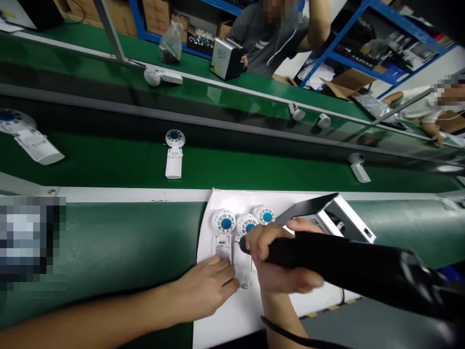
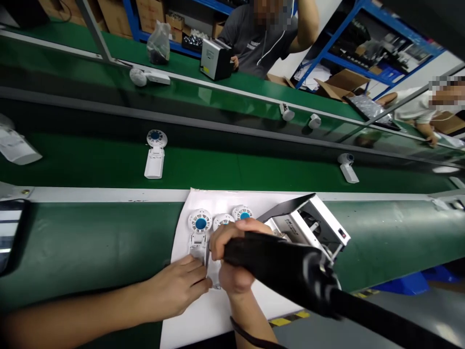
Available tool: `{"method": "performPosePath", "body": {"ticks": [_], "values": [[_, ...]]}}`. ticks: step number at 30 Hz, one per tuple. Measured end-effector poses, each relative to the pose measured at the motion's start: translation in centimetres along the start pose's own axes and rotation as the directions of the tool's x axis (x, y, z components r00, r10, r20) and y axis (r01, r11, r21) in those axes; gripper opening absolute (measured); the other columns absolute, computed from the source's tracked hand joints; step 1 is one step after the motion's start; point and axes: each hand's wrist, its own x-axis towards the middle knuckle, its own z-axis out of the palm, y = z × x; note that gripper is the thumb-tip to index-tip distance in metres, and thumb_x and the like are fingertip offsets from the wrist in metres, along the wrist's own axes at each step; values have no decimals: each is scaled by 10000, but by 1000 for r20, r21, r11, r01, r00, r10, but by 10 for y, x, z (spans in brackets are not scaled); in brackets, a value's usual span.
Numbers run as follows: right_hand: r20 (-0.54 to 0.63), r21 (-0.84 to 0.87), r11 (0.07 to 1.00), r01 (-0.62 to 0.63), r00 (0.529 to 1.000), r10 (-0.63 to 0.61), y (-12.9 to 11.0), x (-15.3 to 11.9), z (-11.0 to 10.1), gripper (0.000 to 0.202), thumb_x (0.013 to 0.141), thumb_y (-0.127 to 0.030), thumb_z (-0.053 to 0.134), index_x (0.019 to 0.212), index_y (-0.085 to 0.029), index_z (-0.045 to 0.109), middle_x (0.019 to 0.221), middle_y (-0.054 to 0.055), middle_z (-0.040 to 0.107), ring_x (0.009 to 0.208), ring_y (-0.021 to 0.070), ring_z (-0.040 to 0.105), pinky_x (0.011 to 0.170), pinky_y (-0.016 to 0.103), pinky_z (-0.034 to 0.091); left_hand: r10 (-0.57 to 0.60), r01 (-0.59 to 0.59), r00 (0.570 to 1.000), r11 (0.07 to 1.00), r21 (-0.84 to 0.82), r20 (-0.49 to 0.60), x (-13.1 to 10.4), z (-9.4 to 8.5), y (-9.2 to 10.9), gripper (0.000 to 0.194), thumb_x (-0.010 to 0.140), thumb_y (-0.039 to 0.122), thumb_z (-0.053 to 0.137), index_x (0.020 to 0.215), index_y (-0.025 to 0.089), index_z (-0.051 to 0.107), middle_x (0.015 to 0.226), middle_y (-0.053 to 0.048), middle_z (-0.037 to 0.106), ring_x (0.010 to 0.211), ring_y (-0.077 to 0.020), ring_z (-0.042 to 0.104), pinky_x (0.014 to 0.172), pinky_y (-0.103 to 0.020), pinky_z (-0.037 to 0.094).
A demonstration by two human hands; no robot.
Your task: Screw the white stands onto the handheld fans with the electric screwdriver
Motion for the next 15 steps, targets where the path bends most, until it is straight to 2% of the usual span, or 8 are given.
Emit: {"method": "performPosePath", "body": {"ticks": [3, 11, 15], "values": [[4, -12, 1000, -24, 1000, 24, 17, 3, 9, 495, 955, -746, 596, 1211, -321, 600, 557, -109, 527, 366, 119, 423, 390, 258, 426, 3, -3, 1000, 1000, 5, -19, 1, 0, 0, 111, 1019, 89, 593, 1078, 142, 671, 926, -47, 640, 863, -228, 537, 814, -391, 413], [-10, -1, 993, -120, 993, 120, 39, -6, 3, 500, 930, -743, 640, 1168, -314, 545, 564, -112, 519, 392, 116, 424, 431, 255, 423, -14, 14, 1000, 1000, -3, -23, 1, 0, 0, 106, 1021, 101, 597, 1078, 147, 673, 920, -47, 644, 853, -230, 537, 794, -387, 404], [27, 9, 997, -72, 997, 71, 41, -7, 10, 494, 948, -733, 621, 1205, -316, 561, 570, -111, 526, 387, 112, 427, 418, 247, 423, -6, 6, 1000, 1000, -11, -18, 1, 0, -1, 98, 1020, 102, 604, 1077, 145, 672, 926, -46, 640, 855, -228, 527, 799, -388, 404]]}}
